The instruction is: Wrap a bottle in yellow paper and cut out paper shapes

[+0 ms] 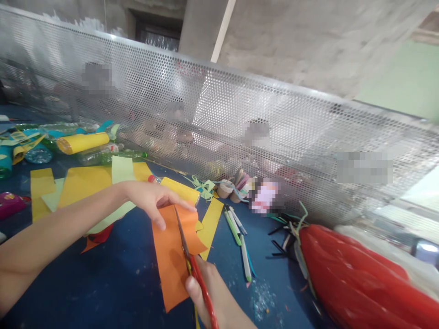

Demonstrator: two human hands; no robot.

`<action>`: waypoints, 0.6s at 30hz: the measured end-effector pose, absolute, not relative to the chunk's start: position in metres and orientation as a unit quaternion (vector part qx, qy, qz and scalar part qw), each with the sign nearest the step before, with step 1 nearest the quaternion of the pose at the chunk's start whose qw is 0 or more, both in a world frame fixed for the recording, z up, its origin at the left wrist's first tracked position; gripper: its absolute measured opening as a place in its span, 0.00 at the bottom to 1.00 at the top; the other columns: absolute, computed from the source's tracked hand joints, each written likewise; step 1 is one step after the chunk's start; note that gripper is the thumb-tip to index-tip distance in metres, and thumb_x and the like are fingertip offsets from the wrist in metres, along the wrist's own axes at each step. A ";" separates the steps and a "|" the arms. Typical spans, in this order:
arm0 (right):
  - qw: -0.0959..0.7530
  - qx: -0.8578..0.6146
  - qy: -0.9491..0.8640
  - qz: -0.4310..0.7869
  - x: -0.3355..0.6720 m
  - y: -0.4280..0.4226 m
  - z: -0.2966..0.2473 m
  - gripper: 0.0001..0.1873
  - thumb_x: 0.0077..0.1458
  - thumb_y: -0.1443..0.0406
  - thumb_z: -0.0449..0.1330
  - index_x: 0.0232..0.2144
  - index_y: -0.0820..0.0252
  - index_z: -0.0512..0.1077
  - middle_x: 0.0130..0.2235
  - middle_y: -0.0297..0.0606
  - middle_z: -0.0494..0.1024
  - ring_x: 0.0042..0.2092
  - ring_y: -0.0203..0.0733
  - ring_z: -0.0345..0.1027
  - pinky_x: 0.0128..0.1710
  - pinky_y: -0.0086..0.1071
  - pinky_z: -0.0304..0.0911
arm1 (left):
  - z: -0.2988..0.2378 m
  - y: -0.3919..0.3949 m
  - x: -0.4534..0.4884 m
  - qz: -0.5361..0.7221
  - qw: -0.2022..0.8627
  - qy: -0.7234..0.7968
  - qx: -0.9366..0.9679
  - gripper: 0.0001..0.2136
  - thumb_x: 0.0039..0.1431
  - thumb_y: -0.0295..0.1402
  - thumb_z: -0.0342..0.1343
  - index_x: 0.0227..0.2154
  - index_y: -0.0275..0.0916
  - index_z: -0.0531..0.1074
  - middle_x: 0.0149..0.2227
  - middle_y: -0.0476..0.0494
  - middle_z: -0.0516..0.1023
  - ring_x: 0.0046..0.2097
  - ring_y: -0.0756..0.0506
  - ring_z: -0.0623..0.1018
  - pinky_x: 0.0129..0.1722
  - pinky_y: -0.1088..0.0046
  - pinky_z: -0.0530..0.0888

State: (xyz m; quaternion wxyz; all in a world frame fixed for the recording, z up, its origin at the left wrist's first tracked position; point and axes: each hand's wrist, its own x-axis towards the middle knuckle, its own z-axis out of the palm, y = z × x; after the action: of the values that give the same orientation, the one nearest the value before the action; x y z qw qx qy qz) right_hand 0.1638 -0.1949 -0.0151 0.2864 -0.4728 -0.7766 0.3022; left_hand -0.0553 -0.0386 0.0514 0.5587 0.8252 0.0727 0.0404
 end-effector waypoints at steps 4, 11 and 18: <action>0.288 -0.482 -0.766 0.312 0.163 -0.191 -0.017 0.37 0.54 0.39 0.37 0.29 0.61 0.70 0.27 0.40 0.72 0.28 0.40 0.62 0.27 0.30 0.62 | 0.053 -0.041 -0.053 0.054 0.539 0.071 0.837 0.36 0.47 0.29 0.63 0.60 0.43 0.56 0.59 0.46 0.63 0.59 0.41 0.63 0.52 0.71 0.65; 0.275 -0.484 -0.745 0.368 0.163 -0.191 -0.020 0.37 0.52 0.37 0.37 0.28 0.61 0.67 0.23 0.36 0.67 0.23 0.36 0.56 0.21 0.27 0.56 | 0.052 -0.040 -0.053 0.066 0.517 0.086 0.849 0.36 0.46 0.31 0.64 0.59 0.42 0.58 0.62 0.45 0.58 0.61 0.41 0.61 0.54 0.70 0.62; 0.309 -0.495 -0.734 0.347 0.165 -0.188 -0.032 0.35 0.51 0.37 0.40 0.24 0.61 0.65 0.23 0.36 0.66 0.25 0.37 0.56 0.23 0.28 0.56 | 0.051 -0.039 -0.053 0.059 0.549 0.074 0.830 0.36 0.46 0.29 0.63 0.60 0.43 0.57 0.63 0.45 0.56 0.60 0.41 0.63 0.53 0.69 0.64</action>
State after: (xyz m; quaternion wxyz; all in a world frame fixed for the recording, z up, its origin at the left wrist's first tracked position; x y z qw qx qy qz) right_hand 0.1646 -0.1883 -0.0316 0.3087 -0.4951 -0.7343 0.3470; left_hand -0.0530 -0.0393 0.0508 0.5491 0.8304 0.0741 0.0589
